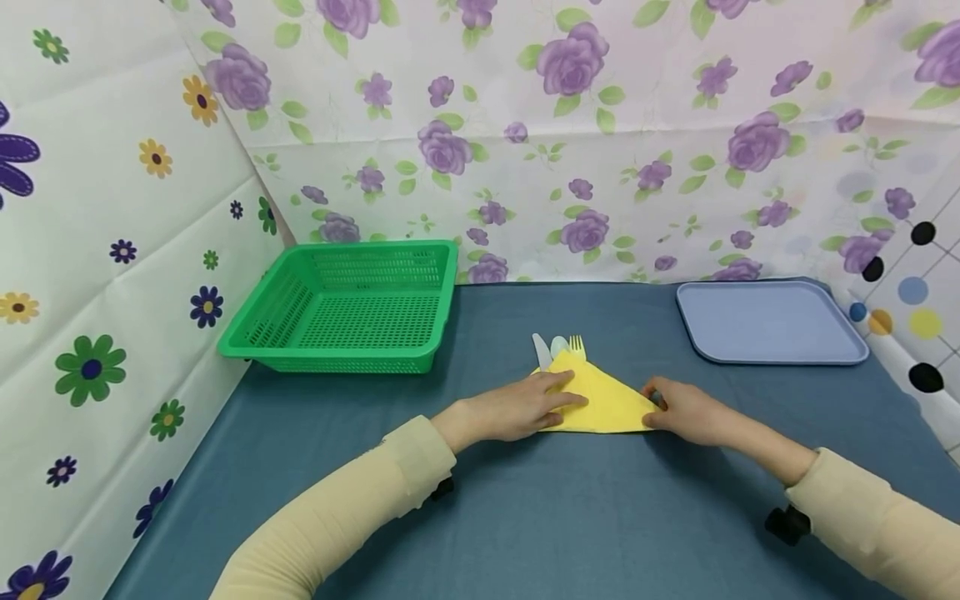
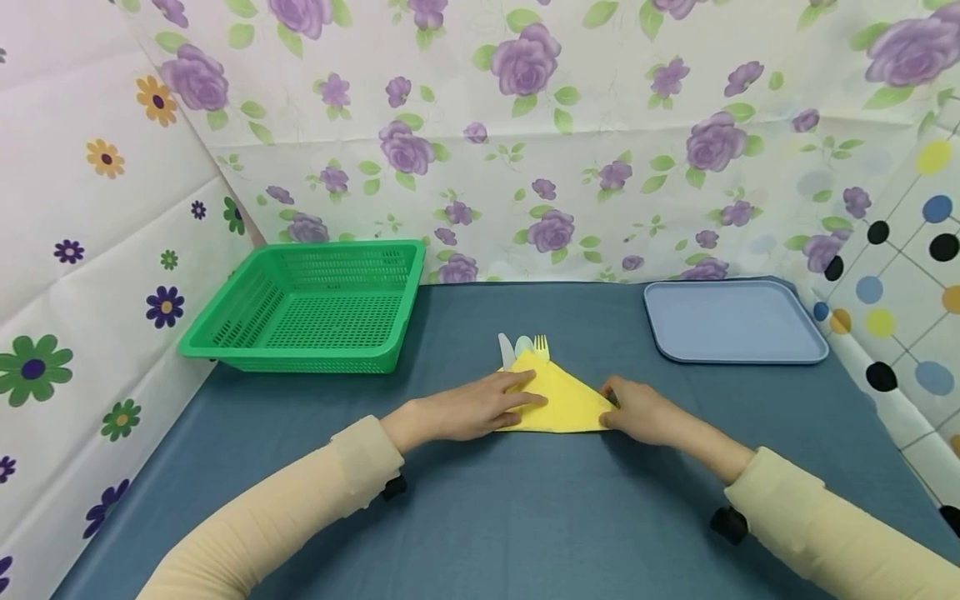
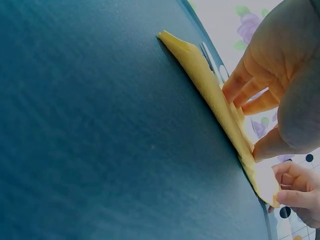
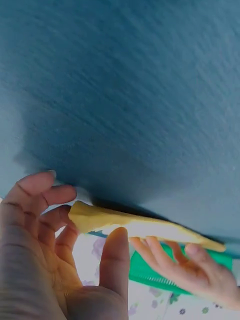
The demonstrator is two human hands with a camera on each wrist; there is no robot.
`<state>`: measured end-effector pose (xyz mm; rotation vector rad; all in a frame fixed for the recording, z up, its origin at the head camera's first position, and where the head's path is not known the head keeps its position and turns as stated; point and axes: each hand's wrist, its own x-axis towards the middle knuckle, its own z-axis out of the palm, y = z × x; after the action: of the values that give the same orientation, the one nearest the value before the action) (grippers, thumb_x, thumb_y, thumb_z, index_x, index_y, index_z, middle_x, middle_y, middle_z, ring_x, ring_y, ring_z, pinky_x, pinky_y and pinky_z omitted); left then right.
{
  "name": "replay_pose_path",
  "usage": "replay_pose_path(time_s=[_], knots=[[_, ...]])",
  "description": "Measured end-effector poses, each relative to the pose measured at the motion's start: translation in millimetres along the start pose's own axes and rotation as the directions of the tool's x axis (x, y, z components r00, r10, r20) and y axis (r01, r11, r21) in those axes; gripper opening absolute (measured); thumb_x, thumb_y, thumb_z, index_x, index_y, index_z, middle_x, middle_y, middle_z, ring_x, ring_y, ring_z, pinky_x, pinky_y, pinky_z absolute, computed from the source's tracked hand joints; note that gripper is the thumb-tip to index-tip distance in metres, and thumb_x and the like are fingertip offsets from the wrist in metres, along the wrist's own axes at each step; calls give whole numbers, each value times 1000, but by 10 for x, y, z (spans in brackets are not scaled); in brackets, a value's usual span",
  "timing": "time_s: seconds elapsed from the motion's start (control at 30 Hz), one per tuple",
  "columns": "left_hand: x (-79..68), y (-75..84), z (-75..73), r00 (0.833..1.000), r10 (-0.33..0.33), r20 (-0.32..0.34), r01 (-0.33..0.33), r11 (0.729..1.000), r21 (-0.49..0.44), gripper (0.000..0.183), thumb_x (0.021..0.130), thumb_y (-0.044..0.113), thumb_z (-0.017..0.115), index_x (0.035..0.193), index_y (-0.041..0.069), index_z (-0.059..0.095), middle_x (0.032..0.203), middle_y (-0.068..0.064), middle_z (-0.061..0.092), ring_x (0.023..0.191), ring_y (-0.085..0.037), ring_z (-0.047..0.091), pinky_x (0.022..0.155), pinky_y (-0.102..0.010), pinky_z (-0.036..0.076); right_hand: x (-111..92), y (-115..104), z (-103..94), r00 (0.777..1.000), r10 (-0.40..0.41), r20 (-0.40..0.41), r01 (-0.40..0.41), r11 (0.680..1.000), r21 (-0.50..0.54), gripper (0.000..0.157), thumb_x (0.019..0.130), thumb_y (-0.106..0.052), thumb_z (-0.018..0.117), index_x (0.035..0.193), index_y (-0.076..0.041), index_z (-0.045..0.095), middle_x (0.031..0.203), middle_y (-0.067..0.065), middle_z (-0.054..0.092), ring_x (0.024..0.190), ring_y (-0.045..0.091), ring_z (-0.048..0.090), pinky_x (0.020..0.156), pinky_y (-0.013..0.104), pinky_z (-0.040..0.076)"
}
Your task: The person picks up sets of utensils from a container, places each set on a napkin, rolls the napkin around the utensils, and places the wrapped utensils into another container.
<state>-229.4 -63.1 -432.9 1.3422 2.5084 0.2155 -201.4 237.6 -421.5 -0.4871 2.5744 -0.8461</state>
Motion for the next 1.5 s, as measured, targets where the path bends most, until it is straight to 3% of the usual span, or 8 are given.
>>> replay_pose_path(time_s=[0.23,0.47,0.67,0.83,1.0,1.17,1.33,1.5], knots=[[9,-11,-1,1000,-11,11,11,1000,-5,49,113,28,47,162,25,40,172,-10,21,158,-26,21,128,-39,18,43,29,-17,999,26,-30,-18,975,222,47,100,-8,66,140,7,48,100,18,52,70,25,53,59,37,53],[29,-23,11,999,-19,31,20,1000,-16,50,114,29,46,163,26,38,173,-9,19,159,-26,20,128,-39,18,135,75,-166,988,11,151,-81,882,465,57,106,-14,61,152,3,32,99,20,64,77,33,63,63,43,59],[39,-34,20,999,-24,32,25,999,-30,50,114,29,46,162,26,38,173,-9,18,159,-25,20,129,-39,17,221,24,-317,967,-82,242,-28,906,422,50,107,-17,61,149,0,40,103,20,68,80,40,68,68,52,62],[49,-28,21,999,-13,32,15,999,-47,50,114,29,45,163,26,38,173,-8,18,159,-25,20,129,-39,17,267,-4,-344,953,-111,283,4,935,355,41,102,-11,64,140,-2,51,90,18,63,64,30,62,56,44,58],[56,-36,14,1000,-13,25,14,998,-65,49,114,30,44,163,26,38,173,-8,17,159,-25,19,129,-39,17,249,-17,-345,957,-139,256,50,944,325,37,101,-7,64,136,0,54,84,15,59,59,26,58,49,39,54],[55,-46,-5,1000,-15,21,17,997,-74,49,114,30,43,163,27,38,174,-7,17,159,-24,18,129,-39,17,220,25,-310,977,-104,186,27,927,374,53,102,-8,65,148,1,40,89,19,61,68,35,64,60,45,61],[37,-45,-6,1000,-19,23,20,997,-79,49,114,31,42,163,27,37,174,-7,15,160,-23,16,129,-38,16,143,93,-203,996,-59,73,15,865,502,63,109,-20,59,159,1,26,120,25,61,96,30,71,83,43,62],[-5,-50,33,1000,-24,19,25,997,-79,49,114,31,42,163,27,37,174,-7,15,160,-23,16,129,-38,16,60,153,-42,997,-52,55,-5,679,734,59,114,-29,46,158,4,24,135,24,57,114,28,70,99,43,57]])
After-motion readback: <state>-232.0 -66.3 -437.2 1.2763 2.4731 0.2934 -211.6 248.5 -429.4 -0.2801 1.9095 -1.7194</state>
